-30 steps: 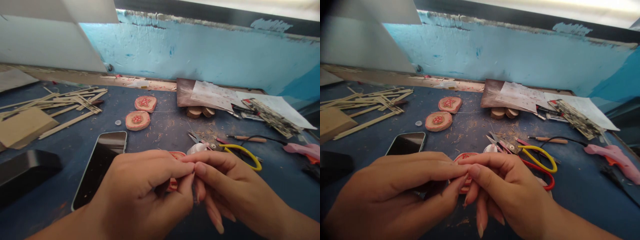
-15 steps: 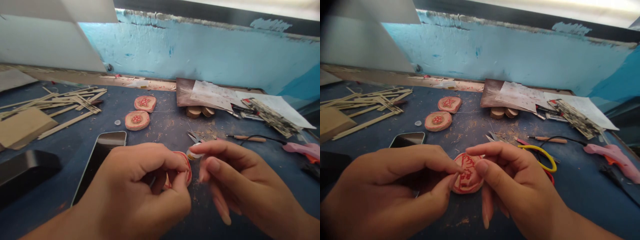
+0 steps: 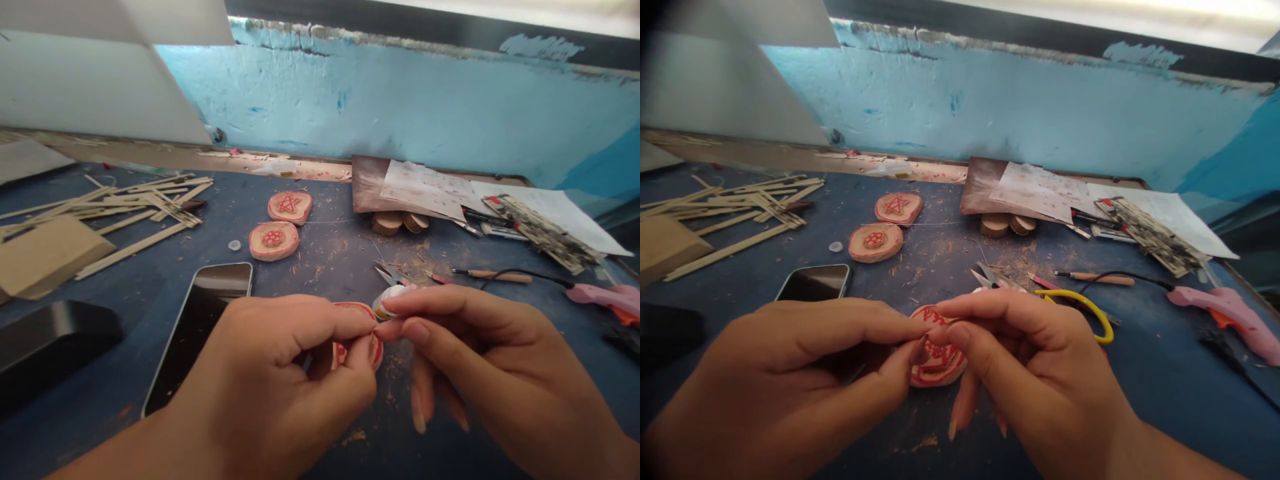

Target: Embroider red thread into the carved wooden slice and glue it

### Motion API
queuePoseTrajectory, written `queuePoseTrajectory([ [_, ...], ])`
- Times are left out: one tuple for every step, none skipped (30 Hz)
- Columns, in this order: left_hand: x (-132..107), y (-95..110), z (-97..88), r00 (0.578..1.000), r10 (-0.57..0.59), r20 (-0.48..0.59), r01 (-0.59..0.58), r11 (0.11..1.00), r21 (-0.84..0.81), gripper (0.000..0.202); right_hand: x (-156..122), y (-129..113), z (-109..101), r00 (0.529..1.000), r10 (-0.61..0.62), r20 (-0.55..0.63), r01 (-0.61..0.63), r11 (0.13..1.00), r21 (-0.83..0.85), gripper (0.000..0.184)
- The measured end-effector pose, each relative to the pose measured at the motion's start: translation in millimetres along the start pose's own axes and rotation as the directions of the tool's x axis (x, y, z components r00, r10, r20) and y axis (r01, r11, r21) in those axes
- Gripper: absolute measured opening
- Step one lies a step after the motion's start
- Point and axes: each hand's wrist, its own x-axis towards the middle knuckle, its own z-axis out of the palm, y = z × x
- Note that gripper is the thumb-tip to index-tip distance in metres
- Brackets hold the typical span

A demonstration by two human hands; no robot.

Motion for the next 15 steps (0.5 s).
queuePoseTrajectory([
  [0,0,-0.4,0.999,-0.046,0.011,0.046,0.998,-0.031,0.020,-1,0,0,0.999,-0.047,-0.010,0.047,0.998,-0.047,0.020],
  [0,1,-0.6,0.995,-0.100,0.029,0.102,0.992,-0.074,0.019,-3,-1,1,0.994,-0.111,-0.018,0.108,0.988,-0.108,0.016],
  [1,1,-0.6,0.987,-0.156,0.046,0.161,0.980,-0.115,0.019,-5,0,1,0.984,-0.174,-0.023,0.167,0.968,-0.186,0.015],
  [1,1,-0.5,0.977,-0.207,0.057,0.214,0.966,-0.148,0.018,-7,0,1,0.970,-0.242,-0.025,0.227,0.937,-0.264,0.017],
  [1,1,-0.2,0.969,-0.240,0.060,0.247,0.953,-0.175,0.018,-8,2,1,0.953,-0.304,-0.015,0.282,0.899,-0.335,0.021],
  [1,1,0.2,0.963,-0.262,0.059,0.269,0.944,-0.189,0.017,-10,3,1,0.937,-0.349,-0.003,0.320,0.862,-0.393,0.024],
  [2,1,0.5,0.960,-0.273,0.056,0.279,0.941,-0.193,0.017,-11,5,1,0.923,-0.386,0.000,0.348,0.832,-0.433,0.026],
  [2,1,0.7,0.960,-0.275,0.049,0.280,0.941,-0.191,0.016,-12,7,1,0.912,-0.409,-0.011,0.359,0.814,-0.457,0.028],
  [2,0,0.5,0.961,-0.274,0.040,0.276,0.944,-0.182,0.016,-13,8,1,0.906,-0.423,-0.024,0.364,0.806,-0.467,0.029],
  [3,-1,0.0,0.963,-0.267,0.020,0.266,0.948,-0.176,0.014,-14,9,1,0.902,-0.429,-0.042,0.362,0.807,-0.466,0.029],
  [4,-1,-1.2,0.965,-0.263,-0.004,0.259,0.952,-0.164,0.013,-15,9,1,0.907,-0.417,-0.059,0.346,0.818,-0.459,0.030],
  [5,-2,-2.8,0.965,-0.261,-0.032,0.254,0.956,-0.144,0.010,-16,9,1,0.912,-0.403,-0.074,0.332,0.834,-0.441,0.032],
  [7,-3,-5.0,0.964,-0.257,-0.069,0.248,0.961,-0.122,0.008,-16,8,0,0.922,-0.378,-0.083,0.312,0.854,-0.416,0.032],
  [10,-3,-7.4,0.961,-0.253,-0.108,0.243,0.965,-0.099,0.007,-16,6,0,0.937,-0.338,-0.088,0.281,0.880,-0.382,0.031],
  [12,-4,-9.9,0.958,-0.248,-0.142,0.238,0.968,-0.080,0.006,-16,5,-1,0.954,-0.286,-0.090,0.242,0.910,-0.336,0.029],
])
